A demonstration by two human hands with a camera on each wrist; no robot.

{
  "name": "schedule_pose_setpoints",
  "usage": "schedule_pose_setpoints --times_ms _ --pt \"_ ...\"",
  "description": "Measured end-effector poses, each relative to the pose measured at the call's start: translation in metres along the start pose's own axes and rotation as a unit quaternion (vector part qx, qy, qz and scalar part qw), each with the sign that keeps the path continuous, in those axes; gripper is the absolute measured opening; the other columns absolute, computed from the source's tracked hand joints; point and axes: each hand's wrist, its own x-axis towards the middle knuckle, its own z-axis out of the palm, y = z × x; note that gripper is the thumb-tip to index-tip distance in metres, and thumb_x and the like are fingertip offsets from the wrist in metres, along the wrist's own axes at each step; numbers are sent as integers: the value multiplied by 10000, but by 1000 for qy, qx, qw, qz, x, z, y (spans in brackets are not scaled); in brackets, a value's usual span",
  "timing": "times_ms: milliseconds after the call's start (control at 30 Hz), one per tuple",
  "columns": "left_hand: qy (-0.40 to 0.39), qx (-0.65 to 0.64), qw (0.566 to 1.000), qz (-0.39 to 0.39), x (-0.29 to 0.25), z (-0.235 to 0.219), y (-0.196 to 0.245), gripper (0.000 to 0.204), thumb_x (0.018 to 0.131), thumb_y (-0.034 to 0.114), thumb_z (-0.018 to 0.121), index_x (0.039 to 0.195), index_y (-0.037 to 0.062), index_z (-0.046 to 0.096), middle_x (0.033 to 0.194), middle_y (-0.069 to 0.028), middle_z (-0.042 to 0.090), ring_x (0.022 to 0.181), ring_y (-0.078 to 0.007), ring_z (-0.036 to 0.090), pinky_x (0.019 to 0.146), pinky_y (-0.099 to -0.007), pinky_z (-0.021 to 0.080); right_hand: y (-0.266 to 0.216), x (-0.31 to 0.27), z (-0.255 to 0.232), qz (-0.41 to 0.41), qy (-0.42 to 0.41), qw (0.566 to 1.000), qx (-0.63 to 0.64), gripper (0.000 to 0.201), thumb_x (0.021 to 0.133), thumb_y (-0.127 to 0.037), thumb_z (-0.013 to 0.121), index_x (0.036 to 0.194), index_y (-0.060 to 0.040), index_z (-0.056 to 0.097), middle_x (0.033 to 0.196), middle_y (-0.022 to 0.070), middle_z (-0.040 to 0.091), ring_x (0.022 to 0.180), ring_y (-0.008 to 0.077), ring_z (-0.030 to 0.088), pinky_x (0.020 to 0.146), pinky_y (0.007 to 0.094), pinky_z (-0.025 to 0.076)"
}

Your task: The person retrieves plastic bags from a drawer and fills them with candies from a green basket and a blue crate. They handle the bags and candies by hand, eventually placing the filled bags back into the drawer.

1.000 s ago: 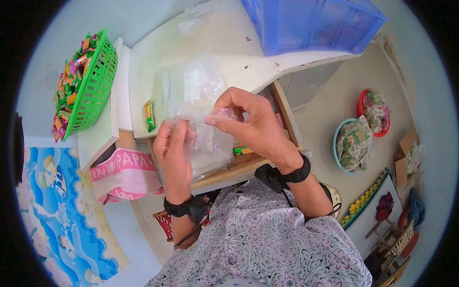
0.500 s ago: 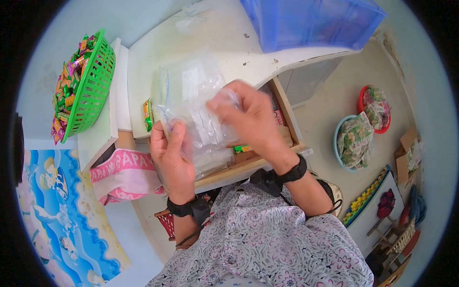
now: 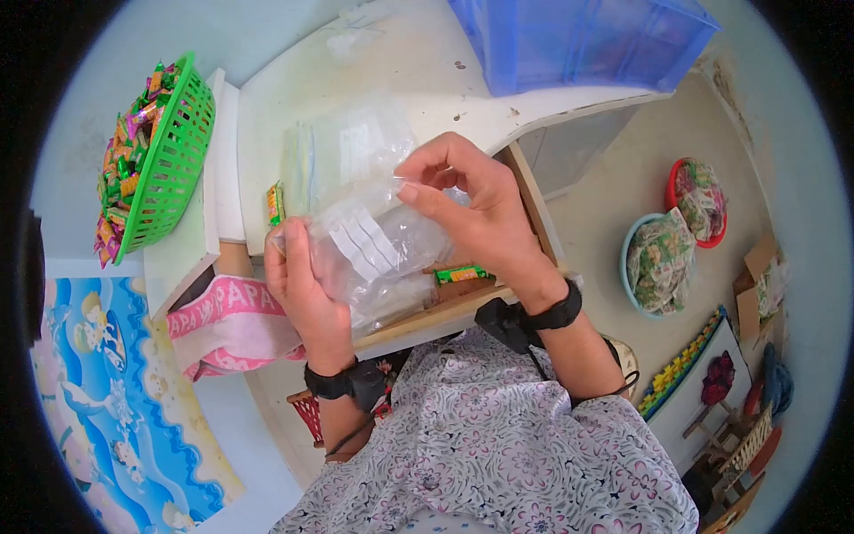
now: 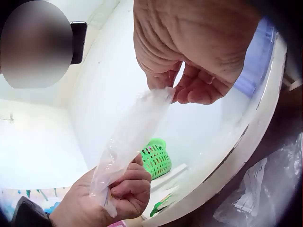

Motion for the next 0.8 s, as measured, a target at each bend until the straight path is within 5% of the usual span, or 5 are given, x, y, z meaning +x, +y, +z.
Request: schedule_pose_setpoints --times_ms 200,300,567,700,800 --pt "-104 216 965 106 -14 -3 -2 278 1088 239 560 1128 24 733 735 81 553 641 -9 394 567 -208 321 -25 -1 9 95 -140 985 -22 464 878 -202 827 1257 -29 623 1031 41 714 990 104 628 918 296 495" --pt "-91 280 932 212 -12 2 -6 328 1104 256 526 1161 15 741 709 90 527 640 4 361 560 -196 277 -29 1 6 175 -82 979 -70 389 908 -181 802 1217 -16 634 1037 42 715 943 83 632 871 276 503" --pt "-16 218 974 67 -8 7 12 478 1134 368 442 1206 -2 736 654 114 333 615 -5 279 547 -216 230 -21 5 24 58 145 979 127 226 962 -193 753 1045 5 681 802 4 675 725 54 599 668 241 495" --pt "9 196 977 85 -4 8 5 485 1127 388 456 1200 -1 736 652 128 299 585 -8 258 541 -212 216 -15 -13 20 158 -43 986 -15 215 961 -186 751 1024 4 672 778 -15 649 667 45 578 597 240 487" --pt "29 193 976 99 5 0 5 487 1125 395 461 1209 0 733 654 136 293 578 -5 252 538 -210 210 -20 -14 16 163 -25 986 32 195 949 -170 761 996 -5 669 755 -30 622 649 18 541 561 223 442"
